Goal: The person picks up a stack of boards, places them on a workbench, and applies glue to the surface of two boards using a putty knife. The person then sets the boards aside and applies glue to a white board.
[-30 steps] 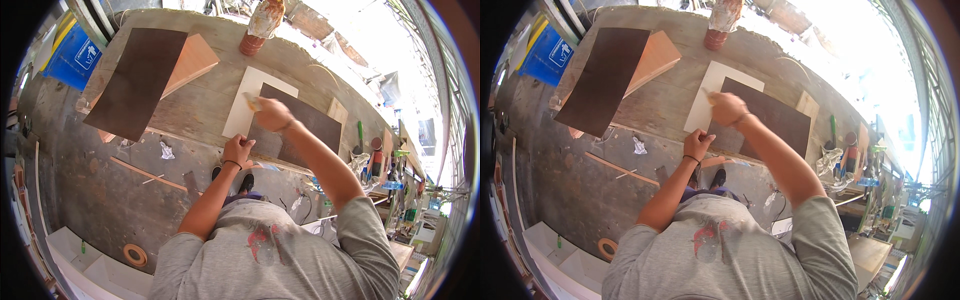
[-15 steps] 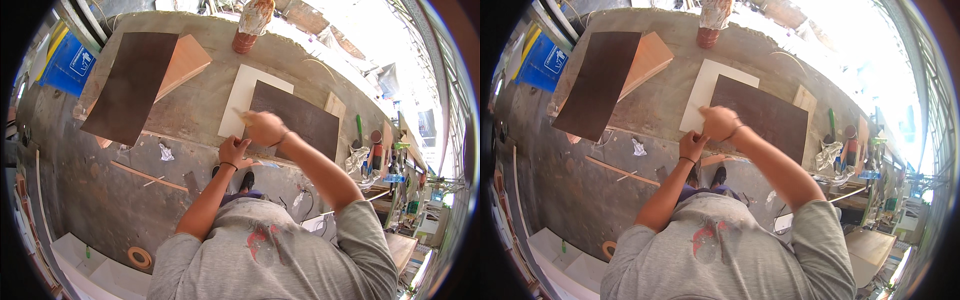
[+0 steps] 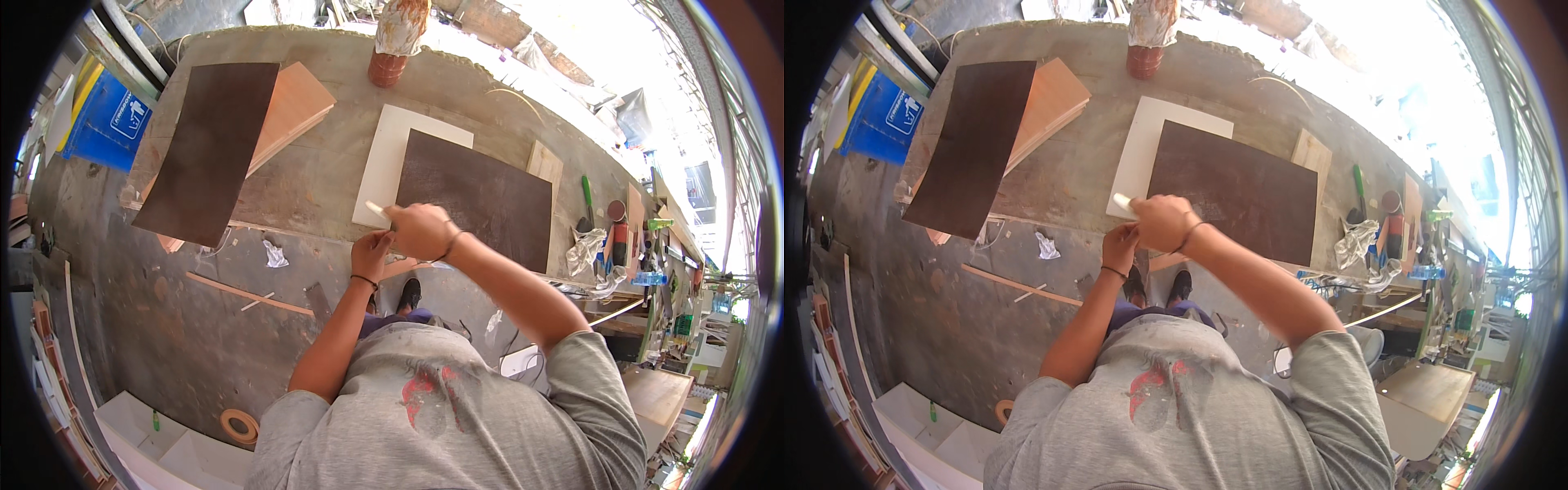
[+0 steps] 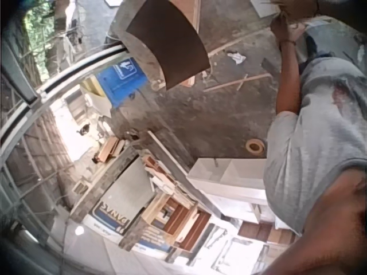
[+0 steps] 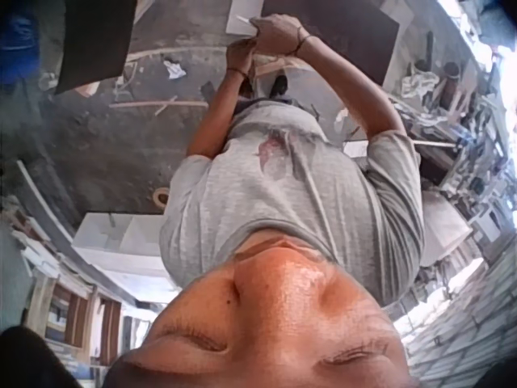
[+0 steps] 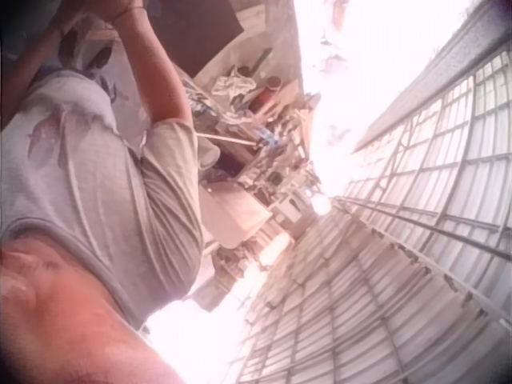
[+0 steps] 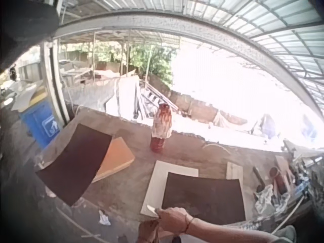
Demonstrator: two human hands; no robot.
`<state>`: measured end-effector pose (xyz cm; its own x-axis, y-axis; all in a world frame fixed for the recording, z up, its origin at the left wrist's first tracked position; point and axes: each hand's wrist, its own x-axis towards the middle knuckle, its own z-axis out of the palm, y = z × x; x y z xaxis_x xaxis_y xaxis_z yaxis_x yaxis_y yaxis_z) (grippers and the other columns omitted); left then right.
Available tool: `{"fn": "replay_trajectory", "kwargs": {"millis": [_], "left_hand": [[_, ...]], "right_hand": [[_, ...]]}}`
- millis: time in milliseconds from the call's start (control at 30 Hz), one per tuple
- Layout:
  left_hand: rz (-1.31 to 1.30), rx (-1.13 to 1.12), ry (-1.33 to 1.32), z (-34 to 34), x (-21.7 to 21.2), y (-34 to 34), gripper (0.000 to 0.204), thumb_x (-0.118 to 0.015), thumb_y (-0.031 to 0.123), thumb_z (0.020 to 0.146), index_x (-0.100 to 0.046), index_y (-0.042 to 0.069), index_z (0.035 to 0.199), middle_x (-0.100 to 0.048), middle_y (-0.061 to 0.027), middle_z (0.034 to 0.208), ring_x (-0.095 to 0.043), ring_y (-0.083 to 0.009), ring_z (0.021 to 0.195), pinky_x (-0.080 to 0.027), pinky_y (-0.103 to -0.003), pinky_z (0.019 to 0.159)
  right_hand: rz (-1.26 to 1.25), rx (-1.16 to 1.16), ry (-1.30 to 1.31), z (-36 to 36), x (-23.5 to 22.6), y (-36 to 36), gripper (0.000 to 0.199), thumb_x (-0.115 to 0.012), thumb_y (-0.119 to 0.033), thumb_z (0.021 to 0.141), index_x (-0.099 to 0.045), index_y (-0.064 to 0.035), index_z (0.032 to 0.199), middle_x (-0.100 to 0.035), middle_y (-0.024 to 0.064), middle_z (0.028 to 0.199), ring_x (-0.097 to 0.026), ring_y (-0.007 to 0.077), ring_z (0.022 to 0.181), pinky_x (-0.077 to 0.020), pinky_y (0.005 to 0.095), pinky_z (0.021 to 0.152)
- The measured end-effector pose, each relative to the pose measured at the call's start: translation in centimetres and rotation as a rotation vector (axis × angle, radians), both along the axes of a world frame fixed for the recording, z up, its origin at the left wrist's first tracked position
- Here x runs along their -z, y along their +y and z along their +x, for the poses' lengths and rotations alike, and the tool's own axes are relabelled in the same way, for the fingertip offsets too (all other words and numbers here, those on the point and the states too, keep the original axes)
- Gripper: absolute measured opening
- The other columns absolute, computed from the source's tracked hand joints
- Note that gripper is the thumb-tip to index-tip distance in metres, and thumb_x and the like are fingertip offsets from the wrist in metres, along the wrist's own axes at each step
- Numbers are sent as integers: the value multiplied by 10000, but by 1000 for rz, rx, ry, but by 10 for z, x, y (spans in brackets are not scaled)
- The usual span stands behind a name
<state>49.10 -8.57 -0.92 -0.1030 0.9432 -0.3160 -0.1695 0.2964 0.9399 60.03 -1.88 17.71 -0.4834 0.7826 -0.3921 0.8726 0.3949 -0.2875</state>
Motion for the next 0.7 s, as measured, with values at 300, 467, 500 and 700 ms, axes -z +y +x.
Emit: {"fn": "replay_trajectory", "kwargs": {"millis": [300, 467, 500, 700], "left_hand": [[-81, -21, -94, 5, -17, 3, 162, -695, 191, 859, -671, 35, 823, -612, 24, 684, -466, -27, 549, -368, -190, 499], [-78, -46, -116, 1, -16, 2, 171, -703, 198, 847, -666, 36, 810, -619, 12, 687, -490, -37, 559, -393, -195, 523], [-81, -43, -138, 1, -14, 2, 169, -703, 196, 846, -665, 37, 806, -620, 11, 687, -492, -38, 559, -394, -195, 523], [-112, -14, -187, 0, -13, 4, 150, -705, 173, 846, -659, 43, 788, -624, 3, 687, -490, -40, 550, -384, -188, 512]], "right_hand": [[473, -292, -279, 86, 75, -76, 441, -556, -111, 800, -492, 16, 1217, -630, 201, 1074, -671, 302, 900, -541, 453, 631], [153, 124, -142, 89, -6, -17, 460, -526, -67, 744, -543, -38, 1203, -672, 177, 973, -661, 341, 852, -529, 441, 719], [96, 185, -196, 104, -6, 2, 421, -531, -76, 741, -563, -37, 1159, -672, 187, 915, -662, 349, 821, -524, 451, 714], [89, 12, -131, 80, 27, -22, 205, -566, -112, 737, -627, -38, 918, -670, 200, 754, -680, 344, 721, -534, 441, 644]]}}
